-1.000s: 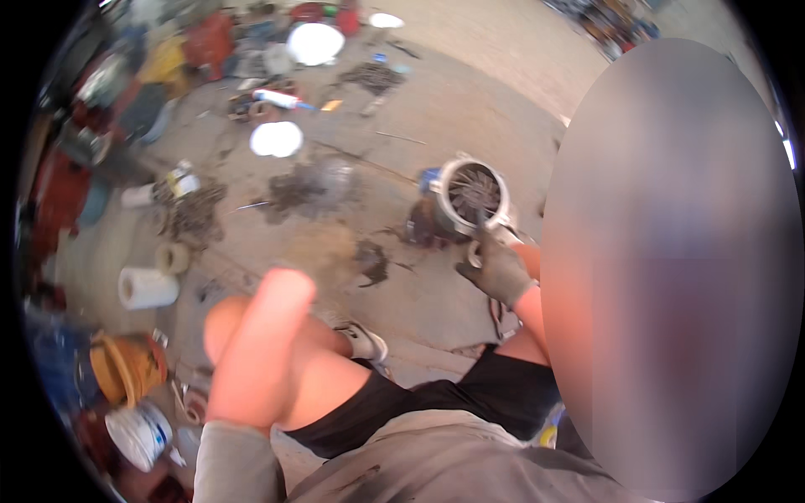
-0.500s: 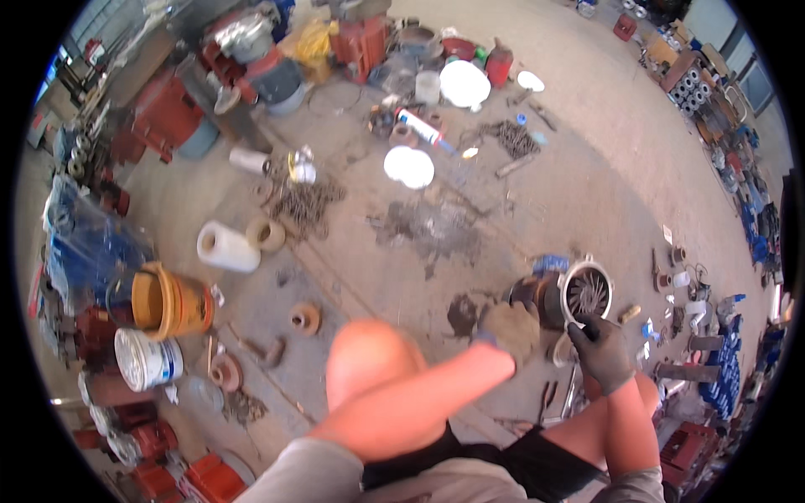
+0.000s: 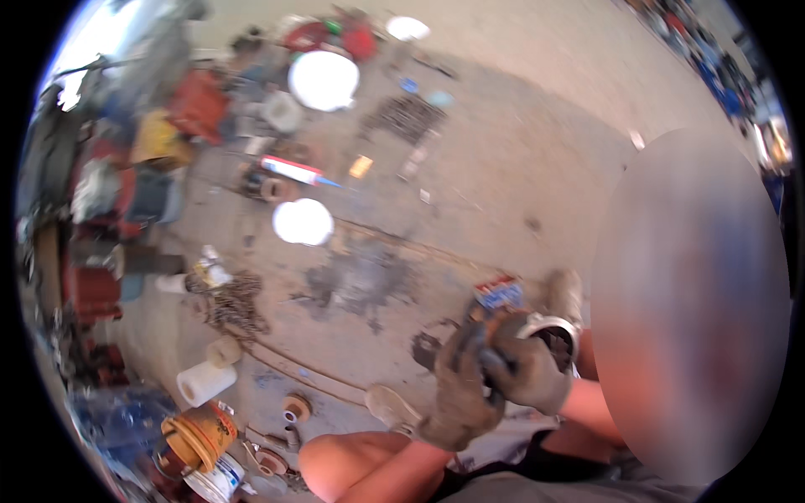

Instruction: The person sits on the floor of a workshop and uses a screwdriver to remove screws from the end cap of an electric motor. They then detach the end cap to expose the internal components.

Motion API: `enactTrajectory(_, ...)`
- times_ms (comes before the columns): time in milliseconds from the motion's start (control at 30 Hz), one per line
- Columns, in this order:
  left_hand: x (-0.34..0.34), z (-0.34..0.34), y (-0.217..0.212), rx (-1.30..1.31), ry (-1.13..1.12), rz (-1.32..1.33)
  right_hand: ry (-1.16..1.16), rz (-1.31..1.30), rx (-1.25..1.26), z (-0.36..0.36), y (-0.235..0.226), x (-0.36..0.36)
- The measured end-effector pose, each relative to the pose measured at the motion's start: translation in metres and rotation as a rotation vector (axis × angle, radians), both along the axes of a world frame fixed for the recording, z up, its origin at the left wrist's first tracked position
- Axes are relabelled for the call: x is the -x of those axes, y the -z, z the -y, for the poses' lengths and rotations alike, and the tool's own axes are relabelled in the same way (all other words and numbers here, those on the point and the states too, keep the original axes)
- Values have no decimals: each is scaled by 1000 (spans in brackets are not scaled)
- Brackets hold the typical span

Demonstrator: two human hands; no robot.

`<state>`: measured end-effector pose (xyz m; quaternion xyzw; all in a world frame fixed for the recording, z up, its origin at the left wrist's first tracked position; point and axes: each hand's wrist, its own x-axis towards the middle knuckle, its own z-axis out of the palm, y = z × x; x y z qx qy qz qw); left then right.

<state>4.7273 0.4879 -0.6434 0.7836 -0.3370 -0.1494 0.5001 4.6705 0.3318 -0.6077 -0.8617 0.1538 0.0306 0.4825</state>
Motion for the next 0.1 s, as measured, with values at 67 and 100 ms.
enactTrajectory(67,1,21,0,91,34,-53,-35,59,-152,21,-4,-18)
enactTrajectory(100,-2,36,-2,85,59,-92,-4,23,-158,36,-7,-18)
